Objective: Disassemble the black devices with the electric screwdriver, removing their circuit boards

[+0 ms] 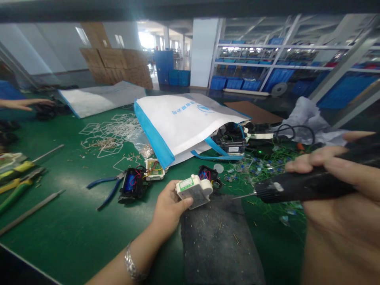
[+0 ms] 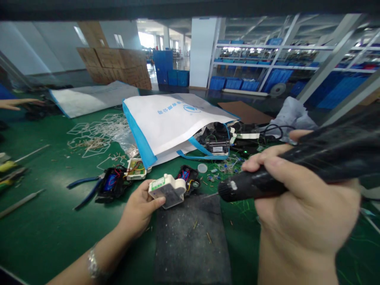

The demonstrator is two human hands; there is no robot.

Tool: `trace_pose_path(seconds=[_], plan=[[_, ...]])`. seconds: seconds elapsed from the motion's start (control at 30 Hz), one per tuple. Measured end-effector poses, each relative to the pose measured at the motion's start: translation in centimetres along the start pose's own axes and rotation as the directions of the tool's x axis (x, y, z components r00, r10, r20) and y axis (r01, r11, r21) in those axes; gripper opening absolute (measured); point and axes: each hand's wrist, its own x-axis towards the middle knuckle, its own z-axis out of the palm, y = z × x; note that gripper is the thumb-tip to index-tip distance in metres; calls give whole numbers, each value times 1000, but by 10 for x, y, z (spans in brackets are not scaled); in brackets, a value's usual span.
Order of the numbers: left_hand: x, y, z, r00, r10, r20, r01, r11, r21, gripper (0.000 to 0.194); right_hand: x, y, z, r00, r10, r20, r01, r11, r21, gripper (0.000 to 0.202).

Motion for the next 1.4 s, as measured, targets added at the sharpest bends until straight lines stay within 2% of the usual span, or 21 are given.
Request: trace_pose_path(seconds=[0.1, 0.17, 0.23, 0.27, 0.33, 0.4, 0.47, 0.6, 0.77, 0.87, 0.93, 1.07, 1.23, 1.3, 1.37, 1.4], plan=[[3, 0, -2, 1000, -16, 0, 16, 995, -102, 38, -13, 5, 12, 999, 4, 34, -9, 986, 164, 29], [3, -1, -3, 1000, -12, 5, 13, 993, -116, 38, -19, 11, 15, 994, 17, 103, -36, 983, 182, 31], [3, -2, -2, 1000, -9, 0, 9, 991, -137, 37, -22, 17, 16, 972, 82, 220, -116, 983, 145, 33], [3, -1, -2, 1000, -9, -10, 7, 988, -155, 38, -22, 20, 15, 945, 133, 298, -170, 980, 101, 34], [3, 1, 0, 999, -19, -35, 11, 979, -205, 38, -22, 26, 16, 852, 237, 467, -239, 969, -56, 34], [4, 5, 0, 998, -43, -50, 28, 966, -257, 38, -24, 31, 19, 744, 317, 588, -198, 945, -259, 28], [6, 7, 1, 997, -67, -47, 51, 955, -293, 36, -28, 36, 25, 693, 363, 623, -79, 897, -436, 23], [7, 7, 0, 997, -71, -41, 53, 939, -340, 33, -41, 45, 38, 684, 391, 616, 115, 776, -620, 23], [5, 5, 2, 997, -71, -30, 54, 925, -375, 33, -50, 46, 46, 676, 456, 578, 171, 667, -725, 26], [4, 6, 3, 995, -94, -30, 76, 921, -382, 35, -51, 45, 45, 660, 477, 581, 199, 635, -747, 26], [4, 6, 4, 996, -84, -23, 70, 925, -373, 34, -51, 46, 44, 669, 477, 570, 211, 614, -761, 28], [5, 4, 5, 998, -54, -26, 41, 934, -354, 34, -54, 51, 43, 707, 439, 555, 215, 613, -760, 34], [8, 4, 1, 985, -45, -167, -5, 956, -292, 34, -54, 46, 44, 747, 401, 530, 201, 624, -755, 33], [11, 5, -3, 984, -42, -173, -8, 960, -281, 34, -50, 43, 41, 773, 364, 520, 191, 648, -738, 31], [13, 6, -6, 989, -42, -145, -1, 959, -285, 35, -43, 39, 35, 772, 362, 523, 173, 672, -720, 26], [14, 6, -6, 991, -43, -127, 5, 958, -288, 35, -39, 38, 32, 751, 374, 543, 167, 689, -705, 23]])
